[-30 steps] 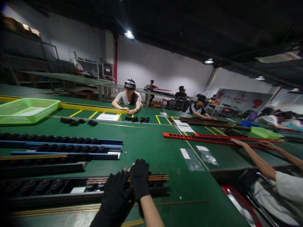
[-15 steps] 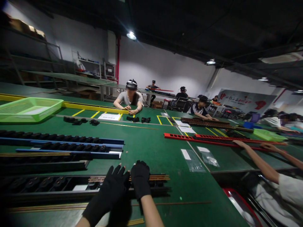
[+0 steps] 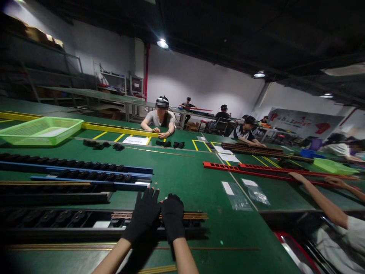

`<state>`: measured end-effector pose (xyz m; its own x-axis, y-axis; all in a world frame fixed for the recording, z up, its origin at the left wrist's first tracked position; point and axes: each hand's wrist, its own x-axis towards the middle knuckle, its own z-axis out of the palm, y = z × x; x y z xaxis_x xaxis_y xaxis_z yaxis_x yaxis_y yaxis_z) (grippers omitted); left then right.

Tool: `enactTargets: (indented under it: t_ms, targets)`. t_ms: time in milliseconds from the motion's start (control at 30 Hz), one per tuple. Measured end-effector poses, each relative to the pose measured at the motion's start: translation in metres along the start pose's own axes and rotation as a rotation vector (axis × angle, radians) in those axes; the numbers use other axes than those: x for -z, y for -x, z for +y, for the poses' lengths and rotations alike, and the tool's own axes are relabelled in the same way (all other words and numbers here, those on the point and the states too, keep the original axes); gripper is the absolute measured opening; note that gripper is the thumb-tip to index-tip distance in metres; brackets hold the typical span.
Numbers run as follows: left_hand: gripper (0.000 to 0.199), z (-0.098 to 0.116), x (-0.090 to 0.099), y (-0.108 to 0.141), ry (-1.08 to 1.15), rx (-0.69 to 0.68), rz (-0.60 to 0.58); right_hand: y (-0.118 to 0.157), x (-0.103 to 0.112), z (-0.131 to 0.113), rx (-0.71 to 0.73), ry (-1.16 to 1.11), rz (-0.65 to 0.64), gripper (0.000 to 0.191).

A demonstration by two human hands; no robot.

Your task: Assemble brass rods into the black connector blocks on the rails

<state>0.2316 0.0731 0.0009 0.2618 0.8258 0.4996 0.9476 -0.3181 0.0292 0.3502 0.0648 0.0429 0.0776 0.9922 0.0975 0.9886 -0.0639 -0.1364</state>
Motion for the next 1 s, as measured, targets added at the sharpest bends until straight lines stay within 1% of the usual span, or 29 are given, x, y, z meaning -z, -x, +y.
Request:
enactTargets:
  t_ms: [167, 267, 333, 400, 500, 567, 600, 633, 733, 767, 833, 933, 1000]
  targets:
    - [0.042, 0.000, 0.012, -0.001, -0.002, -0.004, -0.087, 0.001, 0.008, -0.002, -0.028, 0.001, -0.037, 0.024]
    - [0.042, 0.002, 0.021, -0.003, 0.025, 0.023, -0.180, 0.003, 0.010, -0.004, -0.015, 0.017, -0.032, 0.026]
    - [0.043, 0.001, 0.029, -0.007, 0.050, 0.046, -0.194, 0.004, 0.011, -0.004, -0.011, 0.033, -0.036, 0.029]
    - [0.044, -0.003, 0.038, -0.015, 0.061, 0.063, -0.148, 0.006, 0.012, -0.004, -0.003, 0.040, -0.036, 0.032]
    - [0.044, -0.017, 0.055, -0.027, 0.069, 0.068, 0.008, 0.008, 0.012, -0.002, 0.025, 0.041, -0.029, 0.036]
    - [0.045, -0.028, 0.061, -0.028, 0.080, 0.030, 0.102, 0.009, 0.011, -0.001, 0.049, 0.049, -0.007, 0.037]
    - [0.046, -0.034, 0.060, -0.026, 0.081, -0.008, 0.122, 0.009, 0.010, 0.000, 0.051, 0.054, 0.006, 0.036]
    - [0.047, -0.039, 0.057, -0.022, 0.075, -0.060, 0.115, 0.009, 0.009, 0.000, 0.044, 0.059, 0.015, 0.037]
    - [0.044, -0.050, 0.038, -0.007, 0.043, -0.219, -0.005, 0.007, 0.007, 0.000, 0.034, 0.065, 0.010, 0.037]
    - [0.042, -0.051, 0.031, -0.004, 0.030, -0.230, -0.049, 0.006, 0.007, 0.000, 0.034, 0.062, 0.000, 0.037]
    - [0.037, -0.052, 0.019, -0.003, 0.016, -0.252, -0.093, 0.005, 0.006, -0.001, 0.024, 0.052, -0.009, 0.038]
    - [0.037, -0.051, 0.012, -0.006, 0.000, -0.234, -0.069, 0.004, 0.007, -0.001, -0.015, 0.025, -0.011, 0.038]
    - [0.037, -0.049, 0.011, -0.008, 0.003, -0.183, -0.037, 0.005, 0.009, -0.001, -0.009, 0.018, -0.003, 0.036]
